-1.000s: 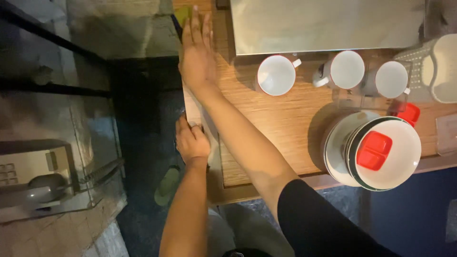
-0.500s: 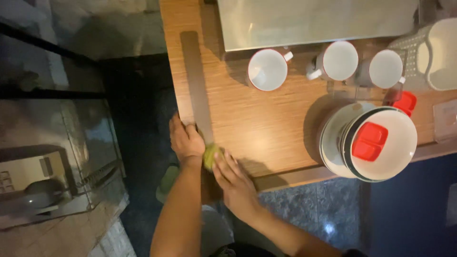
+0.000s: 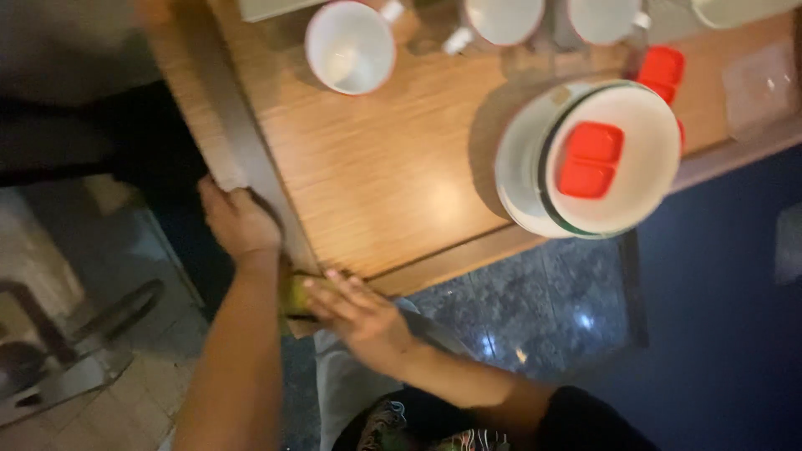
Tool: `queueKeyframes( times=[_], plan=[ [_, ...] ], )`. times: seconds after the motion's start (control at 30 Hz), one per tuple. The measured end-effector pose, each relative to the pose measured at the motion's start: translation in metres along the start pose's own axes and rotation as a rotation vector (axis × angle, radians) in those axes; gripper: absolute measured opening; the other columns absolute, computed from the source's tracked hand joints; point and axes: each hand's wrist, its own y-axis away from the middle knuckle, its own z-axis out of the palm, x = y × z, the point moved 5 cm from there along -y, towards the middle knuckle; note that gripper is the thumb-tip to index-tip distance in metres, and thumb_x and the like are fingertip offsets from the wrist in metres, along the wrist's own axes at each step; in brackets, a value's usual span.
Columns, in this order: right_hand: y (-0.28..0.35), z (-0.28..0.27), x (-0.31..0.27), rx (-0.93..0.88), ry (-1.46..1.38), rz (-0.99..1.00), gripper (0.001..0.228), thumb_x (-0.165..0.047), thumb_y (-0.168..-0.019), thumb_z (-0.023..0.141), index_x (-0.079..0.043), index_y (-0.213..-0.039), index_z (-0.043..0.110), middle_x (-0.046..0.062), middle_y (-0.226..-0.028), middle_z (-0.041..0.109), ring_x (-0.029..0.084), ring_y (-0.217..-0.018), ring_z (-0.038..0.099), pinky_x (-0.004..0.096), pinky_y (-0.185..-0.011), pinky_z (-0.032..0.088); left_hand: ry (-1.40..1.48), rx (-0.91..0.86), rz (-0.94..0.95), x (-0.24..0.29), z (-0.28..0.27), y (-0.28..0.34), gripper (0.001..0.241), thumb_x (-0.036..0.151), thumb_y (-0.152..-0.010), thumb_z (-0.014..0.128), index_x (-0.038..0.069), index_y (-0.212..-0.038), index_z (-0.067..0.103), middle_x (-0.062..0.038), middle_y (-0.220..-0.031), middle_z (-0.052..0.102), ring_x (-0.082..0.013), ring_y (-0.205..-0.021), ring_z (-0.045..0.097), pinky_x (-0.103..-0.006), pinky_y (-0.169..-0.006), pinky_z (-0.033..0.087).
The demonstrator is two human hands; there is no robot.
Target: Cleaning a condiment counter and organizing items in a coffee shop.
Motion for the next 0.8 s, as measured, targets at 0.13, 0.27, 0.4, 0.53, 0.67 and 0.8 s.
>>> queueKeyframes(
  times=[0.13, 0.27, 0.4, 0.53, 0.67, 0.8],
  plan=[
    [0.044, -0.057, 0.06, 0.143, 0.176, 0.181, 0.042, 0.0, -0.098, 0.054, 0.0, -0.14, 0.059, 0.018, -0.15, 0.056, 0.037, -0.143, 0.051, 0.048, -0.121, 0.041, -0.024, 0.011, 0.091, 0.001, -0.002, -0.001, 0.035, 0.016, -0.099, 0.045, -0.004, -0.126, 0.056, -0.028, -0.123, 0.068, -0.0451, -0.111, 0.064, -0.0502, -0.098, 0.048],
    [0.059, -0.093, 0.091, 0.26, 0.37, 0.397, 0.052, 0.003, -0.091, 0.05, 0.001, -0.142, 0.05, 0.026, -0.146, 0.055, 0.044, -0.141, 0.048, 0.05, -0.119, 0.04, -0.01, 0.018, 0.101, -0.004, -0.002, -0.004, 0.037, 0.015, -0.098, 0.044, -0.004, -0.127, 0.056, -0.029, -0.117, 0.069, -0.0462, -0.105, 0.065, -0.0504, -0.094, 0.048],
    [0.057, -0.045, 0.055, 0.285, 0.395, 0.424, 0.054, 0.002, -0.09, 0.052, 0.002, -0.144, 0.049, 0.026, -0.15, 0.054, 0.046, -0.14, 0.048, 0.05, -0.116, 0.043, -0.004, 0.017, 0.124, -0.004, -0.001, -0.006, 0.035, 0.016, -0.099, 0.044, -0.005, -0.125, 0.055, -0.03, -0.117, 0.069, -0.0463, -0.106, 0.065, -0.0506, -0.095, 0.049],
    [0.03, 0.009, 0.0, 0.175, 0.17, 0.268, 0.055, -0.002, -0.092, 0.055, 0.001, -0.147, 0.05, 0.017, -0.155, 0.053, 0.043, -0.143, 0.052, 0.05, -0.116, 0.047, -0.1, 0.021, 0.05, -0.018, 0.001, -0.009, 0.039, 0.022, -0.101, 0.043, -0.003, -0.129, 0.055, -0.029, -0.116, 0.069, -0.046, -0.104, 0.065, -0.0509, -0.093, 0.048],
    [0.05, 0.037, 0.007, 0.163, 0.065, 0.219, 0.051, -0.005, -0.095, 0.057, -0.005, -0.146, 0.054, 0.014, -0.157, 0.053, 0.043, -0.146, 0.049, 0.05, -0.117, 0.043, -0.112, 0.041, 0.124, -0.027, 0.002, -0.009, 0.04, 0.022, -0.105, 0.043, -0.004, -0.133, 0.054, -0.032, -0.123, 0.068, -0.0504, -0.11, 0.062, -0.0536, -0.096, 0.046],
    [0.097, 0.001, 0.061, 0.276, -0.073, 0.41, 0.043, -0.006, -0.102, 0.057, -0.01, -0.145, 0.057, 0.018, -0.155, 0.054, 0.045, -0.15, 0.043, 0.054, -0.125, 0.034, -0.094, 0.003, 0.12, -0.034, 0.005, -0.013, 0.041, 0.025, -0.107, 0.042, -0.004, -0.135, 0.051, -0.031, -0.122, 0.068, -0.0478, -0.108, 0.064, -0.0521, -0.096, 0.047]
  ],
)
